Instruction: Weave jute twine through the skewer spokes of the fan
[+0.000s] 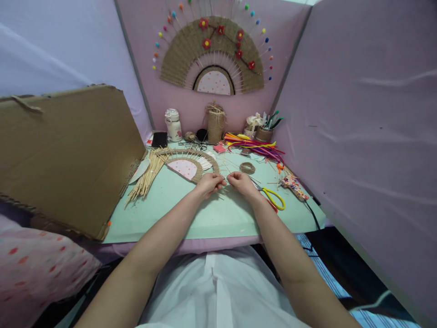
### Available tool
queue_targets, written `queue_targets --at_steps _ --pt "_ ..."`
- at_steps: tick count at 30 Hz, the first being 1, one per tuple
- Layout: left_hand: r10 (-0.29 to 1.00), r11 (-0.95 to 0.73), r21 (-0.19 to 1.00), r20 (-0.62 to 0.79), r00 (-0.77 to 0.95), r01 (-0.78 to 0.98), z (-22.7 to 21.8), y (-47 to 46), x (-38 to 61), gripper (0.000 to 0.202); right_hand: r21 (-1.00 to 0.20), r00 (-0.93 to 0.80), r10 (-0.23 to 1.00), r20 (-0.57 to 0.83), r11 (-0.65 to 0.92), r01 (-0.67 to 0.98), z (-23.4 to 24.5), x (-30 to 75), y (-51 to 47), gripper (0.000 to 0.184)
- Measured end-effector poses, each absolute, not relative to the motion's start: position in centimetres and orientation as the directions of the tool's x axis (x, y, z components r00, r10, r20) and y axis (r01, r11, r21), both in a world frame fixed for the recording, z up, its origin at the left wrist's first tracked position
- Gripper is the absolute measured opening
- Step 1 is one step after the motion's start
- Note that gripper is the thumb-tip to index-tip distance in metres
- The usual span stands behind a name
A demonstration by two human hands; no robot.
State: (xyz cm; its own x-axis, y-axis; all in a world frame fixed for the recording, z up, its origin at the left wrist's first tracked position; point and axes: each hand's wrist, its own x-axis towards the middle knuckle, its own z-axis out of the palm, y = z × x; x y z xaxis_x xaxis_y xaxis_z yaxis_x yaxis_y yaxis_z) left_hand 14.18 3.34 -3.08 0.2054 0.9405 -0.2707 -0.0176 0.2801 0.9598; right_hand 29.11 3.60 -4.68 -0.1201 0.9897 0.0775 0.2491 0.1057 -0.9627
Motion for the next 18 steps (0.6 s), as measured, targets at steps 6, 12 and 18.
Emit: queue_targets --at_steps 6,12,18 --pt "0.926 0.286 0.956 -0.294 0.239 0.067 -3.04 2.98 14.25 0.015 -0.949 -0.045 0.988 0.145 0.151 0.277 -4.40 29.05 3.56 0.026" --pt "0.901 0.335 0.939 -0.342 0.266 0.071 -2.47 3.10 13.64 0.018 -0.958 -0.074 0.991 0.114 0.130 0.255 -3.87 29.24 3.38 0.031" --pt "0.913 0.368 0.927 -0.345 0.218 -0.073 -2.28 3.33 13.81 0.017 -0.938 -0.087 0.981 0.171 0.189 0.289 -4.02 29.57 3.47 0.024"
